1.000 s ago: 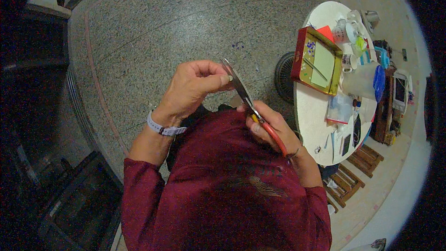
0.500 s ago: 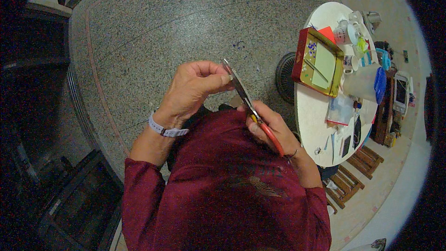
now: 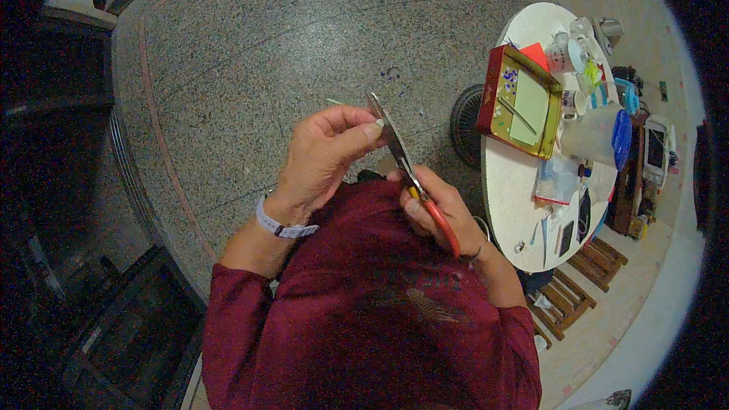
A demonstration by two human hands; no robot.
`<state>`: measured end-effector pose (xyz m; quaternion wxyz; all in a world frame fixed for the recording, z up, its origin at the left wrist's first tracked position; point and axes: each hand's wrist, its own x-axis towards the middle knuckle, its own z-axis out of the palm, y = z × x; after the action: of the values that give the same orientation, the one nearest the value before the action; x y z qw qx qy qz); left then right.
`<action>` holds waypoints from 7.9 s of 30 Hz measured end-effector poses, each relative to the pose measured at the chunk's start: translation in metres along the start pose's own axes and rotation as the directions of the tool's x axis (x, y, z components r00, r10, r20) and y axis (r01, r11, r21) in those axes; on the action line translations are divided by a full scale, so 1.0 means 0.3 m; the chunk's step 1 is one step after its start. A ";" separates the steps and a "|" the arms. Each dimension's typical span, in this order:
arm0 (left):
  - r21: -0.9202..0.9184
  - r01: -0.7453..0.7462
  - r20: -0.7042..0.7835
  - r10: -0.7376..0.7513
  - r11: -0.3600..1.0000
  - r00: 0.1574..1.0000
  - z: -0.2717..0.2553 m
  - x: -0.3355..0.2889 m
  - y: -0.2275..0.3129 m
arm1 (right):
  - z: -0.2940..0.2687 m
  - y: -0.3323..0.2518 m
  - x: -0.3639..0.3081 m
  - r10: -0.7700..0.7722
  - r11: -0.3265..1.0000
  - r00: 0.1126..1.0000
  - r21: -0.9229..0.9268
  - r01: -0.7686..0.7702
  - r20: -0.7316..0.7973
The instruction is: The person folds a strip of light green paper on a table and uses scissors to cut it into small pieces. The person then places the cut pieces into a gold-colored tray containing other small items.
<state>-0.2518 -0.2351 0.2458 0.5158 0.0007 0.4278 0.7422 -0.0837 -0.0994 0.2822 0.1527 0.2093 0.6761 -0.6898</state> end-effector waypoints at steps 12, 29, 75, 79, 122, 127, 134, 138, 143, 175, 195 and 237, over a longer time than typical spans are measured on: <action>-0.043 -0.088 -0.051 0.086 0.995 0.995 0.036 0.000 -0.034 | 0.022 0.006 0.001 -0.030 0.991 1.000 0.131 0.030 -0.001; -0.054 -0.093 -0.093 0.088 0.994 0.992 0.051 -0.004 -0.045 | 0.030 0.013 0.009 -0.014 0.996 0.999 0.085 0.018 -0.044; 0.223 -0.072 0.056 0.061 0.972 0.997 -0.012 0.006 0.018 | 0.010 -0.009 0.001 -0.027 0.999 1.000 -0.037 0.028 0.009; 0.228 -0.052 0.046 0.042 0.972 0.998 -0.018 0.008 0.017 | 0.008 -0.002 -0.001 0.000 1.000 1.000 -0.024 0.000 0.024; -0.011 -0.025 -0.011 0.025 1.000 1.000 -0.014 0.006 -0.046 | 0.004 0.003 0.000 0.044 0.996 0.999 0.072 -0.045 0.022; 0.008 -0.028 -0.015 0.028 1.000 0.999 -0.020 0.007 -0.045 | 0.006 0.022 -0.001 0.000 0.998 1.000 0.062 0.000 0.005; 0.044 -0.018 0.003 0.017 0.999 1.000 -0.029 0.010 -0.030 | 0.003 0.015 -0.003 0.056 0.995 0.998 0.078 -0.058 0.030; 0.064 -0.009 0.002 0.009 0.998 1.000 -0.029 0.013 -0.022 | 0.003 0.020 0.000 0.049 0.997 0.999 0.062 -0.050 0.023; 0.054 -0.037 0.001 0.037 0.998 0.999 -0.017 0.012 -0.021 | 0.002 0.012 0.007 0.038 0.997 0.998 0.062 -0.041 0.041; 0.116 -0.036 0.032 0.032 0.993 0.999 -0.014 0.005 -0.013 | 0.005 0.003 0.000 0.028 0.996 0.999 0.087 -0.031 0.039; 0.041 -0.075 -0.027 0.076 0.996 0.997 -0.003 0.002 -0.050 | -0.004 0.017 0.015 0.032 0.996 0.998 0.082 -0.036 0.055; -0.024 -0.138 -0.042 0.137 0.990 0.990 0.013 0.004 -0.073 | 0.000 -0.001 0.023 0.006 1.000 0.999 0.028 -0.007 0.043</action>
<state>-0.2340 -0.2296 0.2339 0.4547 0.0084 0.4271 0.7815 -0.0899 -0.0989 0.2792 0.1665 0.1988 0.6621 -0.7031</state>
